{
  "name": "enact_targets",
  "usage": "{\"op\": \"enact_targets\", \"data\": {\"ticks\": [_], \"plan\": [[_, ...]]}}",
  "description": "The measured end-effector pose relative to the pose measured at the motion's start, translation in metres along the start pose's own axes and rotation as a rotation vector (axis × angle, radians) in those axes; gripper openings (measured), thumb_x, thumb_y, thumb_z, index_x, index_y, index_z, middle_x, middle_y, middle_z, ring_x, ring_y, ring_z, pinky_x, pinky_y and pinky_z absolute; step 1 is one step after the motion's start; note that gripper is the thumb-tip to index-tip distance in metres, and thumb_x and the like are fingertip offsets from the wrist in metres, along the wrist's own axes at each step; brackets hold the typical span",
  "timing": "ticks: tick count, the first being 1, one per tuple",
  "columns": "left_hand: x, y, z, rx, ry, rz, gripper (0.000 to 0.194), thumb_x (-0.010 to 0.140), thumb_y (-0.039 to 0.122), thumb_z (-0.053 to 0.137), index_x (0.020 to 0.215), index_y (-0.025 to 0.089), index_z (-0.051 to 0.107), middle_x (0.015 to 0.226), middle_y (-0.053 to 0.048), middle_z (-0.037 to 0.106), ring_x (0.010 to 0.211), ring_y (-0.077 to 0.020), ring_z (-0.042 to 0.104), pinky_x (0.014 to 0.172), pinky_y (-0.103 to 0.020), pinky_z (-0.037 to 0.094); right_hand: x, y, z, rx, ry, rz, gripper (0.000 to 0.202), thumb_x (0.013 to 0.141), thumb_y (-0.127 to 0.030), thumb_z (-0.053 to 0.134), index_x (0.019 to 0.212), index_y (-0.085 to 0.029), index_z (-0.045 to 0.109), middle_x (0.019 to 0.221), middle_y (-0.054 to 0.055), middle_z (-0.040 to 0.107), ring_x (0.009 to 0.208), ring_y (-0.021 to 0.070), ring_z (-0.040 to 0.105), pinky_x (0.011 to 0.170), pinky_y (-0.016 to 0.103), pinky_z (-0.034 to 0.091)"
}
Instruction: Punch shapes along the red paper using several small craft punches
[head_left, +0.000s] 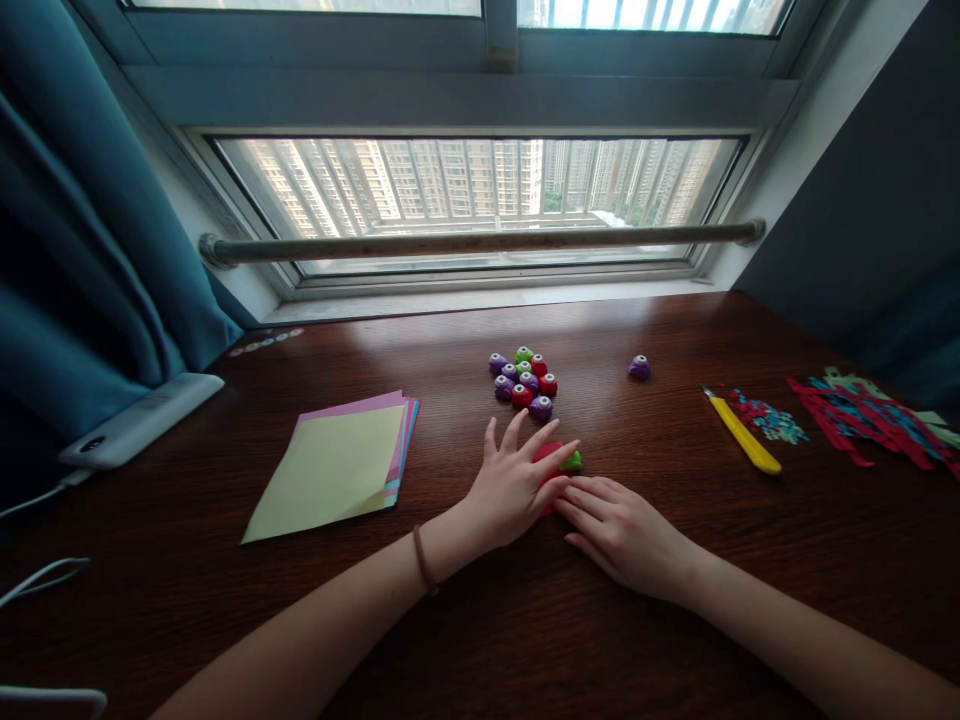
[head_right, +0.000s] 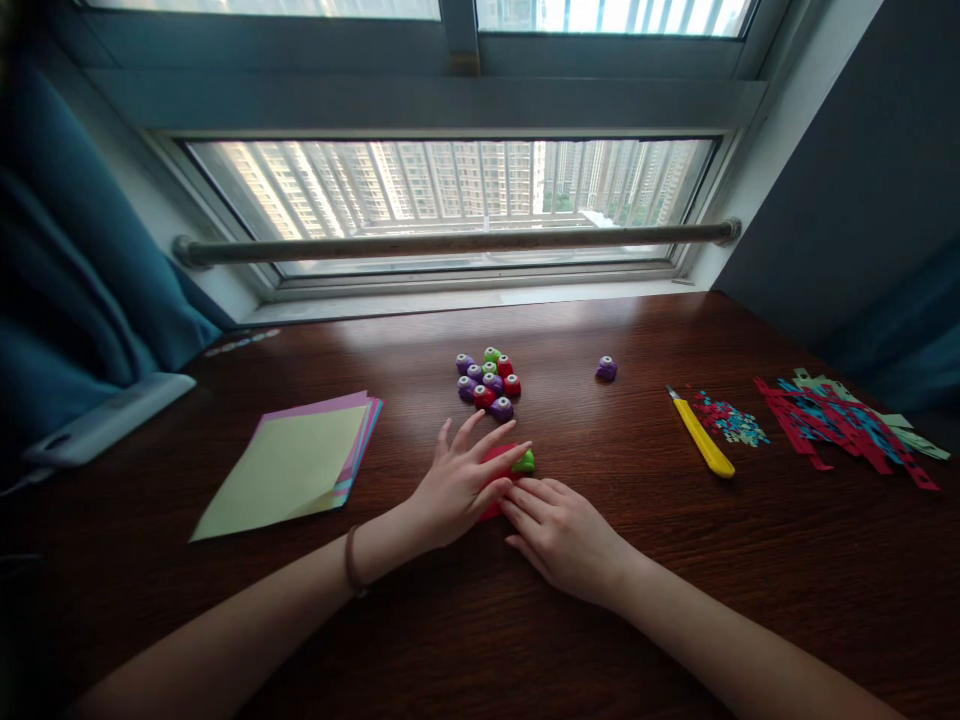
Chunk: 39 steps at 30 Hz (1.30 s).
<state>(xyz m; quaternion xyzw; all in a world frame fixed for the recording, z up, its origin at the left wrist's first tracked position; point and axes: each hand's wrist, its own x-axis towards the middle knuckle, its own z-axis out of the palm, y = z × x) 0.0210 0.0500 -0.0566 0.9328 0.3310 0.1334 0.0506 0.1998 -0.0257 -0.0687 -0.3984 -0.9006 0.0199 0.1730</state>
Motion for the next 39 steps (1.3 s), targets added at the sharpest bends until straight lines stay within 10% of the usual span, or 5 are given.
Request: {"op": "enact_targets", "data": {"ticks": [8,14,21,39], "plan": [[-0.001,-0.002,0.004,0.007,-0.031,-0.001,0.041,0.093,0.039,0.035,0.133,0.04,0.027,0.14,0.001,0.03,0.129,-0.0333,0.009,0.098,-0.066,0.006,0.002,0.003,-0.01,0.23,0.258,0.035,0.03,0.086,-0.014,0.046,0.115,-0.015,0.053,0.114,0.007,0.056,0.11,0.0213,0.046,0.095,0.038,0.04],[-0.001,-0.003,0.006,0.005,-0.007,-0.007,0.04,0.092,0.04,0.038,0.131,0.04,0.032,0.14,0.0,0.029,0.129,-0.0352,0.009,0.097,-0.066,0.006,0.064,0.034,-0.027,0.245,0.595,0.379,0.018,0.089,-0.018,0.04,0.092,-0.019,0.058,0.091,0.006,0.061,0.09,0.0214,0.052,0.082,0.037,0.042],[-0.001,-0.004,0.008,0.026,-0.009,-0.008,0.035,0.09,0.042,0.04,0.125,0.035,0.043,0.137,-0.005,0.032,0.127,-0.0386,0.014,0.095,-0.068,0.008,0.131,0.051,0.003,-0.1,0.488,0.707,0.027,0.089,-0.029,0.043,0.107,-0.011,0.053,0.11,0.012,0.054,0.108,0.0305,0.036,0.091,0.044,0.032],[-0.004,-0.004,0.011,0.023,0.009,-0.001,0.036,0.087,0.047,0.045,0.121,0.033,0.047,0.137,-0.005,0.032,0.128,-0.0397,0.012,0.095,-0.069,0.008,0.127,0.044,0.025,-0.327,0.346,0.787,0.033,0.089,-0.021,0.039,0.116,-0.005,0.048,0.124,0.017,0.044,0.114,0.032,0.028,0.094,0.044,0.029]]}}
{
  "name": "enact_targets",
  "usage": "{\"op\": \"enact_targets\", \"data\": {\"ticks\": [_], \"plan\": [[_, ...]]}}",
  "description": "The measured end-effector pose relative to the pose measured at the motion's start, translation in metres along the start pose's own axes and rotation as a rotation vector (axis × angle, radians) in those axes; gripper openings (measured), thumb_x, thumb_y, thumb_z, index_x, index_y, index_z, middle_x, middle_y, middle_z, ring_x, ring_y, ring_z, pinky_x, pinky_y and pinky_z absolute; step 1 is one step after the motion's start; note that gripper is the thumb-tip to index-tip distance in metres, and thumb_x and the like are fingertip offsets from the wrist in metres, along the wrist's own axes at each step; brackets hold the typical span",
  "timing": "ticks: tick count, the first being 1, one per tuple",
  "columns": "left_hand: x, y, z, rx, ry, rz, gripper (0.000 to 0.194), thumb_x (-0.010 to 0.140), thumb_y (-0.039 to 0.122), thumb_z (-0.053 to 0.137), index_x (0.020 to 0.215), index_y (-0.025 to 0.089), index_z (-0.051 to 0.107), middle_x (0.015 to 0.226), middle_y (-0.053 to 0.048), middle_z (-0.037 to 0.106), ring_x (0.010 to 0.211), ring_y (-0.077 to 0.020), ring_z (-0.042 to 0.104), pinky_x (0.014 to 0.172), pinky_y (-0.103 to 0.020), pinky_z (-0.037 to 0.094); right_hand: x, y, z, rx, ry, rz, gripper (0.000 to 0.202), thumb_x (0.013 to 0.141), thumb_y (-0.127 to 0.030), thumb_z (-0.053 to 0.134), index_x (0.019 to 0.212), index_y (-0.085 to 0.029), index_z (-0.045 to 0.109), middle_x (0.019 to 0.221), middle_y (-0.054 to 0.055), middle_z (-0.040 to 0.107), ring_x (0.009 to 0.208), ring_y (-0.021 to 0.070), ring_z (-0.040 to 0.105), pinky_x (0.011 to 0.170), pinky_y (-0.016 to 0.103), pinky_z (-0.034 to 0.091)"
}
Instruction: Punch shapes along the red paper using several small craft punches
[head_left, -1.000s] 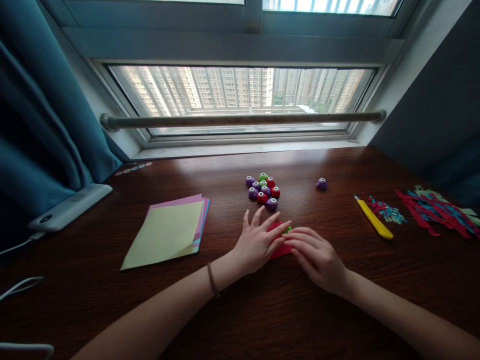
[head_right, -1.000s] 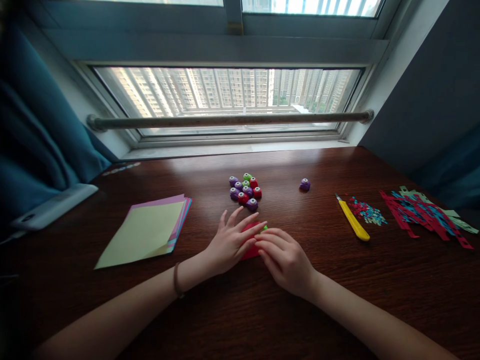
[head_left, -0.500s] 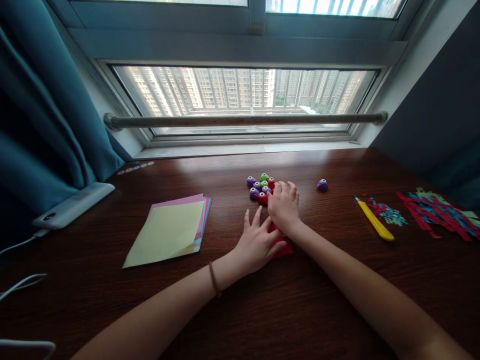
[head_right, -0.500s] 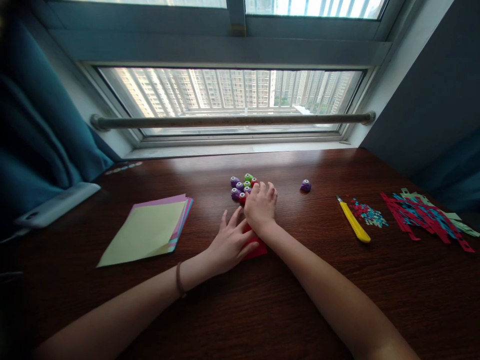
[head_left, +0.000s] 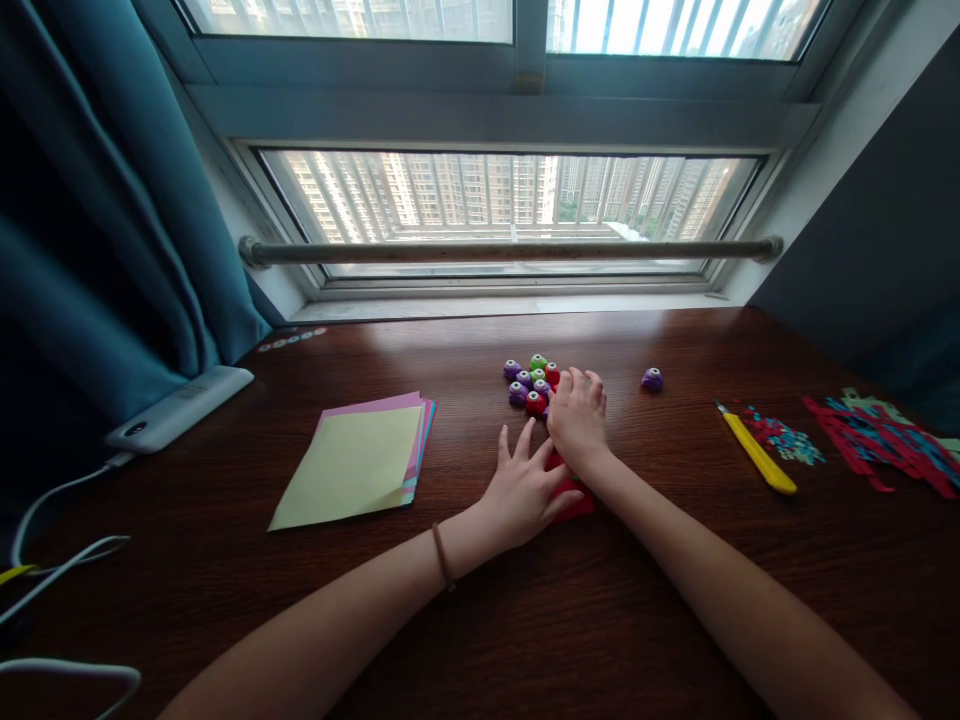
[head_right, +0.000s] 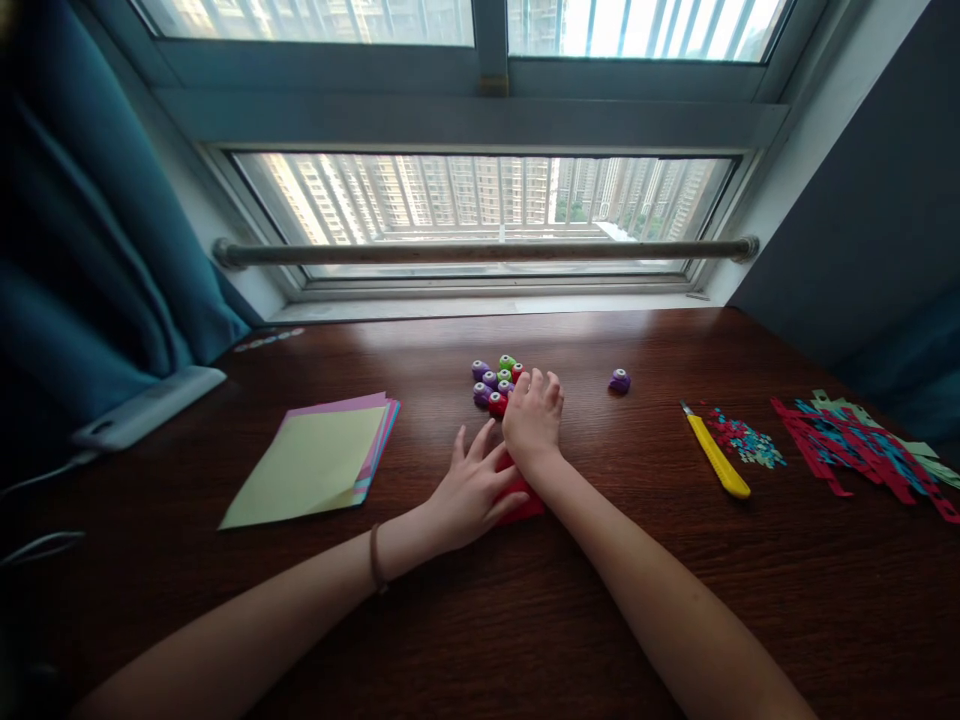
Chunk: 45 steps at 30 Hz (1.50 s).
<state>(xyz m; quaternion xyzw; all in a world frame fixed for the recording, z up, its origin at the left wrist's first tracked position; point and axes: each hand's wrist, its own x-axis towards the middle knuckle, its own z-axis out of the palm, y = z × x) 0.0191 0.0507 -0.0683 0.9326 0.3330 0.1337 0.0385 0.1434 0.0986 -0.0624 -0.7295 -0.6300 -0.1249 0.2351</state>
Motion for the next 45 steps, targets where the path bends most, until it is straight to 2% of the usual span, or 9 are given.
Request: {"op": "enact_targets", "data": {"ticks": [12,19,22,26,31,34,37,41,45], "plan": [[-0.001,-0.001,0.0,-0.014,0.0,0.003,0.04,0.088,0.051,0.04,0.123,0.032,0.044,0.139,-0.004,0.03,0.128,-0.0397,0.009,0.095,-0.07,0.009,0.0,0.001,0.003,0.057,-0.022,-0.035,0.03,0.087,-0.018,0.041,0.112,-0.004,0.05,0.118,0.018,0.047,0.109,0.0333,0.033,0.091,0.045,0.033],[0.0,0.0,0.001,-0.011,-0.022,0.035,0.044,0.089,0.045,0.043,0.13,0.033,0.034,0.141,-0.002,0.027,0.13,-0.0359,0.007,0.096,-0.069,0.009,0.013,0.013,-0.006,0.526,-0.047,-0.077,0.019,0.086,-0.018,0.046,0.1,-0.01,0.056,0.103,0.013,0.057,0.101,0.0263,0.045,0.091,0.042,0.035],[0.0,-0.001,0.003,-0.026,-0.027,0.029,0.049,0.09,0.044,0.041,0.135,0.034,0.025,0.141,-0.004,0.026,0.13,-0.0343,0.007,0.095,-0.069,0.01,0.006,0.031,-0.018,0.71,-0.132,-0.106,0.016,0.087,-0.024,0.048,0.097,-0.014,0.055,0.095,0.006,0.06,0.085,0.0167,0.055,0.079,0.029,0.045],[-0.001,-0.003,0.004,-0.034,-0.03,0.015,0.055,0.089,0.035,0.046,0.136,0.037,0.018,0.137,-0.007,0.03,0.129,-0.0332,0.012,0.097,-0.067,0.012,-0.023,0.063,-0.03,1.046,-0.38,-0.108,0.026,0.086,-0.034,0.049,0.104,-0.015,0.052,0.095,0.006,0.061,0.08,0.0155,0.058,0.07,0.027,0.048],[0.0,-0.002,0.003,-0.085,-0.003,-0.04,0.063,0.086,0.034,0.052,0.137,0.036,0.015,0.129,-0.007,0.037,0.126,-0.0304,0.021,0.1,-0.061,0.014,-0.041,0.087,-0.033,0.944,-0.506,-0.303,0.05,0.071,-0.032,0.07,0.115,-0.017,0.051,0.099,0.005,0.059,0.088,0.0169,0.055,0.079,0.029,0.044],[0.0,-0.002,0.004,-0.135,0.017,-0.069,0.069,0.083,0.036,0.056,0.138,0.026,0.014,0.128,-0.008,0.039,0.125,-0.0287,0.022,0.103,-0.058,0.013,-0.036,0.091,-0.034,0.935,-0.554,-0.355,0.034,0.073,-0.03,0.067,0.104,-0.018,0.06,0.094,0.004,0.061,0.084,0.0168,0.056,0.076,0.029,0.045],[0.0,-0.002,0.006,-0.148,0.029,-0.084,0.07,0.082,0.038,0.056,0.136,0.014,0.018,0.13,-0.012,0.036,0.126,-0.0282,0.02,0.105,-0.055,0.012,-0.03,0.095,-0.031,1.058,-0.553,-0.16,0.03,0.073,-0.033,0.065,0.099,-0.016,0.062,0.094,0.006,0.063,0.084,0.0184,0.059,0.078,0.032,0.046],[0.001,-0.002,0.005,-0.135,0.019,-0.076,0.057,0.081,0.039,0.056,0.125,0.012,0.034,0.124,-0.013,0.039,0.123,-0.029,0.024,0.105,-0.053,0.014,-0.028,0.101,-0.027,1.343,-0.559,0.217,0.04,0.063,-0.033,0.073,0.098,-0.015,0.062,0.098,0.007,0.065,0.091,0.021,0.06,0.086,0.034,0.046],[0.001,-0.002,0.001,-0.155,-0.005,-0.065,0.045,0.081,0.039,0.057,0.116,0.015,0.043,0.12,-0.012,0.041,0.121,-0.0288,0.027,0.105,-0.053,0.013,-0.027,0.101,-0.022,1.433,-0.535,0.301,0.039,0.061,-0.031,0.075,0.094,-0.016,0.063,0.096,0.007,0.066,0.091,0.0213,0.061,0.088,0.035,0.046]]}}
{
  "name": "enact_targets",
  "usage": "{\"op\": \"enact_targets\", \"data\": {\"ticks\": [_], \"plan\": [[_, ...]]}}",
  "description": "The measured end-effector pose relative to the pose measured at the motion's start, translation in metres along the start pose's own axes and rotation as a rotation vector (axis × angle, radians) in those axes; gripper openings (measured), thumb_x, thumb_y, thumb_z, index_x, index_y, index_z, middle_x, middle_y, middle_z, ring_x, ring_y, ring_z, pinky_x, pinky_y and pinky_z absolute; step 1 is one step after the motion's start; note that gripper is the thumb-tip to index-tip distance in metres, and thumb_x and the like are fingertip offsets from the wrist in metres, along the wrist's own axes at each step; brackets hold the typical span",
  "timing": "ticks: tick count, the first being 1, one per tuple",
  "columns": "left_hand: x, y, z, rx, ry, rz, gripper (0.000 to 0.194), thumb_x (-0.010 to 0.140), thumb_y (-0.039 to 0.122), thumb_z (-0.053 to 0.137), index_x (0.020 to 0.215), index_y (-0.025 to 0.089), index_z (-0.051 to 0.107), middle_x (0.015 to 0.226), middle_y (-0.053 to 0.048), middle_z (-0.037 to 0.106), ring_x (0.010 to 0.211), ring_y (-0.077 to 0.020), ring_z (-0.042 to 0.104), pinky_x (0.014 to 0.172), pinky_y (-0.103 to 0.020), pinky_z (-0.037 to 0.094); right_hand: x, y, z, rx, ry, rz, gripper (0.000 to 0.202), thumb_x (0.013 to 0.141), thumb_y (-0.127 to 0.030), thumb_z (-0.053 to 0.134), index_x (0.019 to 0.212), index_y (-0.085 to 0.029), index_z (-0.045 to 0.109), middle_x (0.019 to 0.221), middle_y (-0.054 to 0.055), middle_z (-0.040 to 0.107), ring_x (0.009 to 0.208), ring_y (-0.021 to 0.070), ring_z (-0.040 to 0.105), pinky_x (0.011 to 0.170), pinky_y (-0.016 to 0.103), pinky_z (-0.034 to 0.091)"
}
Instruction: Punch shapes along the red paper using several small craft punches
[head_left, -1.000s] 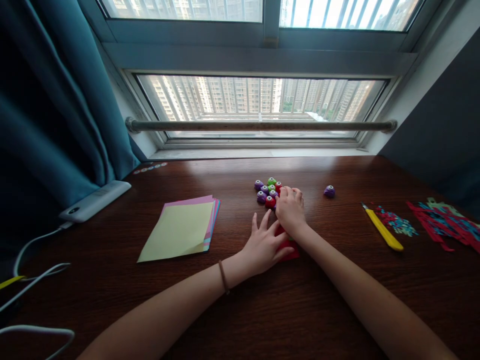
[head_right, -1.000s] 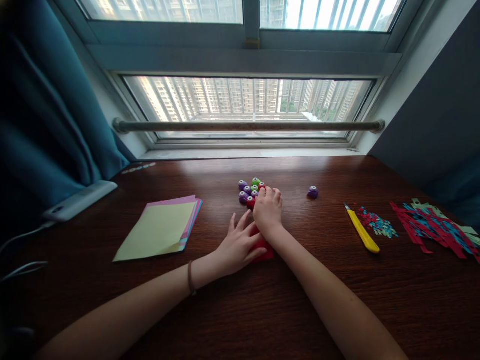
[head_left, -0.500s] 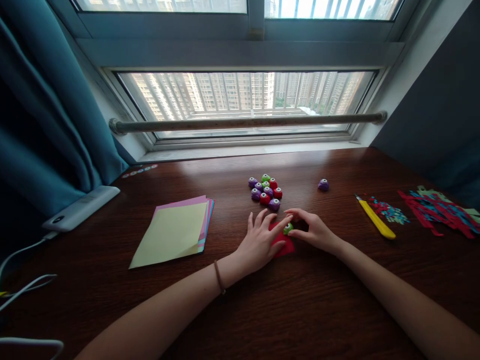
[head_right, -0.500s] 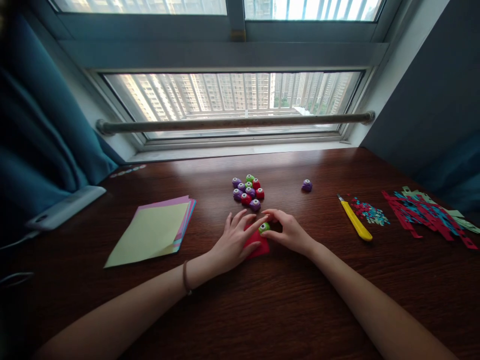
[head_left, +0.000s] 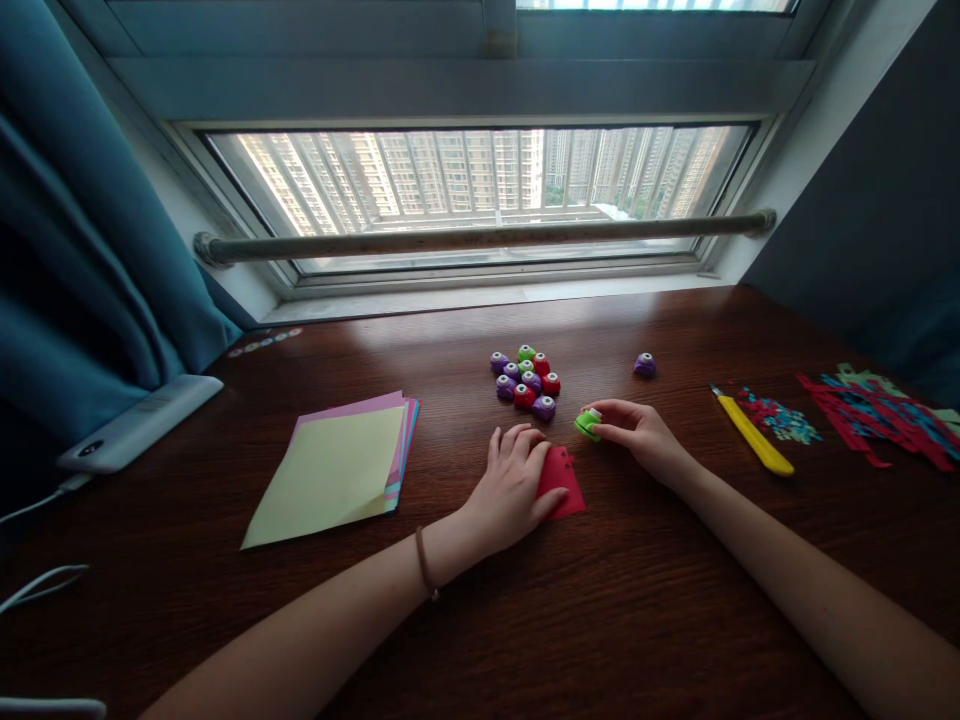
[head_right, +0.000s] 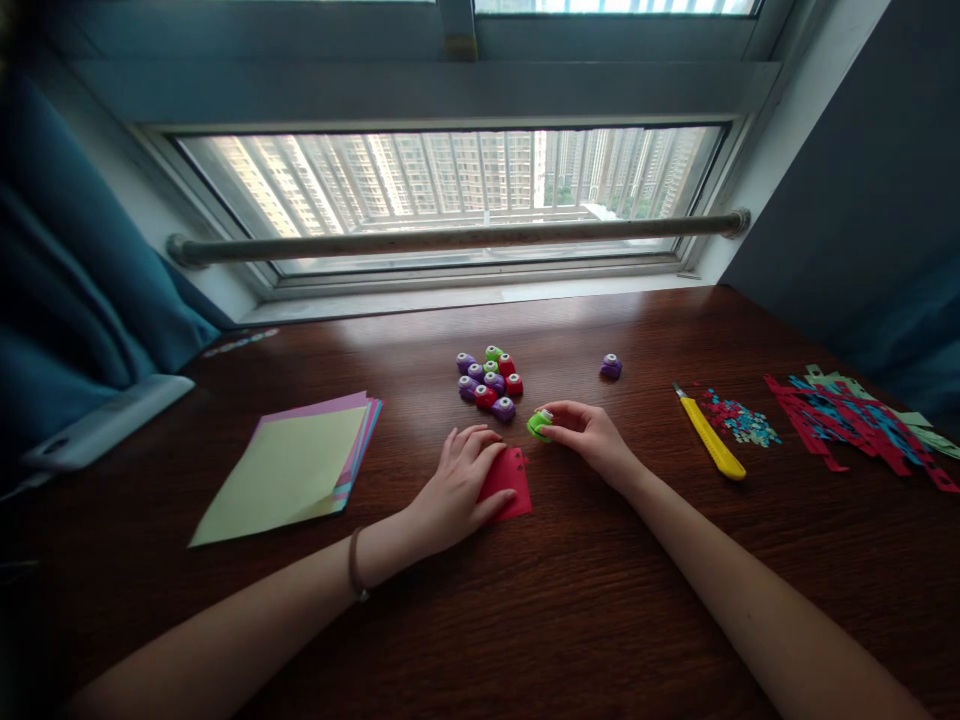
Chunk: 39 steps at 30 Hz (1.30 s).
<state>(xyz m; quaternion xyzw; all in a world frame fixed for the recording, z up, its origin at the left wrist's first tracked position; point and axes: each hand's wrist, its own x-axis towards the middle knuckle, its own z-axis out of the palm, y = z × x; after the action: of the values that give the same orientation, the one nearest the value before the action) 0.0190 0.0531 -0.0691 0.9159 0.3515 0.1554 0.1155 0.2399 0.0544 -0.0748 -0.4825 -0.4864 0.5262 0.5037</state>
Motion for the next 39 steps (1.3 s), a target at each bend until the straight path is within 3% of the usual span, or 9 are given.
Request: {"op": "enact_targets", "data": {"ticks": [6,13,20,26,28,31,33,35,39], "plan": [[-0.001,-0.001,-0.003,-0.048,0.017,-0.001,0.04,0.078,0.039,0.059,0.109,0.016,0.046,0.114,-0.011,0.042,0.114,-0.0276,0.032,0.103,-0.051,0.018,0.008,0.001,-0.016,-0.129,0.159,-0.068,0.041,0.058,-0.034,0.076,0.093,-0.015,0.063,0.092,0.008,0.066,0.086,0.0223,0.062,0.083,0.036,0.048],[0.0,-0.001,-0.004,-0.078,0.027,-0.01,0.039,0.077,0.036,0.059,0.108,0.016,0.046,0.112,-0.011,0.042,0.11,-0.028,0.034,0.101,-0.051,0.021,0.019,0.006,-0.072,-0.854,0.563,-0.2,0.031,0.064,-0.036,0.069,0.09,-0.02,0.067,0.079,0.005,0.064,0.071,0.0216,0.059,0.07,0.035,0.046],[-0.001,-0.002,-0.004,-0.084,0.06,-0.008,0.046,0.076,0.038,0.061,0.113,0.016,0.044,0.113,-0.012,0.041,0.11,-0.0289,0.034,0.101,-0.051,0.022,0.027,0.012,-0.083,-0.905,0.606,-0.275,0.029,0.068,-0.035,0.064,0.09,-0.017,0.067,0.075,0.004,0.062,0.06,0.0163,0.053,0.063,0.029,0.043],[-0.001,-0.003,-0.002,-0.095,0.091,-0.028,0.045,0.075,0.039,0.064,0.109,0.014,0.048,0.11,-0.011,0.042,0.108,-0.0282,0.035,0.1,-0.047,0.026,0.028,0.011,-0.078,-0.913,0.703,-0.34,0.036,0.071,-0.024,0.057,0.105,-0.011,0.059,0.105,0.013,0.054,0.061,0.0138,0.053,0.073,0.033,0.045],[-0.001,-0.003,-0.002,-0.096,0.094,-0.033,0.04,0.075,0.037,0.063,0.105,0.015,0.049,0.109,-0.011,0.042,0.107,-0.0276,0.036,0.099,-0.046,0.027,0.02,0.007,-0.061,-0.89,0.646,-0.359,0.031,0.071,-0.023,0.057,0.1,-0.012,0.06,0.101,0.011,0.055,0.062,0.0139,0.053,0.07,0.032,0.045],[-0.001,-0.003,-0.002,-0.105,0.1,-0.035,0.035,0.075,0.033,0.063,0.102,0.016,0.05,0.108,-0.009,0.042,0.106,-0.0268,0.036,0.098,-0.045,0.029,0.004,-0.001,-0.024,-0.774,0.217,-0.302,0.013,0.075,-0.028,0.058,0.078,-0.017,0.064,0.078,0.004,0.059,0.061,0.0141,0.052,0.058,0.026,0.043],[-0.001,-0.003,-0.001,-0.105,0.101,-0.038,0.035,0.075,0.032,0.064,0.102,0.016,0.049,0.108,-0.009,0.042,0.106,-0.0268,0.036,0.098,-0.045,0.029,-0.005,-0.004,0.0,-0.745,-0.016,-0.288,0.011,0.076,-0.028,0.06,0.075,-0.019,0.065,0.076,0.002,0.059,0.065,0.014,0.052,0.059,0.025,0.042],[-0.001,-0.003,-0.001,-0.105,0.101,-0.04,0.035,0.075,0.033,0.063,0.103,0.017,0.049,0.108,-0.009,0.042,0.106,-0.027,0.037,0.098,-0.045,0.029,-0.011,-0.004,0.017,-0.798,-0.105,-0.329,0.005,0.075,-0.025,0.064,0.076,-0.021,0.067,0.08,0.001,0.06,0.076,0.0157,0.052,0.069,0.027,0.042],[-0.001,-0.003,-0.001,-0.105,0.102,-0.039,0.034,0.076,0.034,0.063,0.102,0.017,0.05,0.107,-0.009,0.042,0.105,-0.0265,0.037,0.098,-0.045,0.028,-0.014,-0.001,0.026,-0.884,-0.09,-0.356,0.004,0.075,-0.019,0.065,0.076,-0.023,0.067,0.08,0.0,0.06,0.082,0.0169,0.049,0.077,0.03,0.04]]}}
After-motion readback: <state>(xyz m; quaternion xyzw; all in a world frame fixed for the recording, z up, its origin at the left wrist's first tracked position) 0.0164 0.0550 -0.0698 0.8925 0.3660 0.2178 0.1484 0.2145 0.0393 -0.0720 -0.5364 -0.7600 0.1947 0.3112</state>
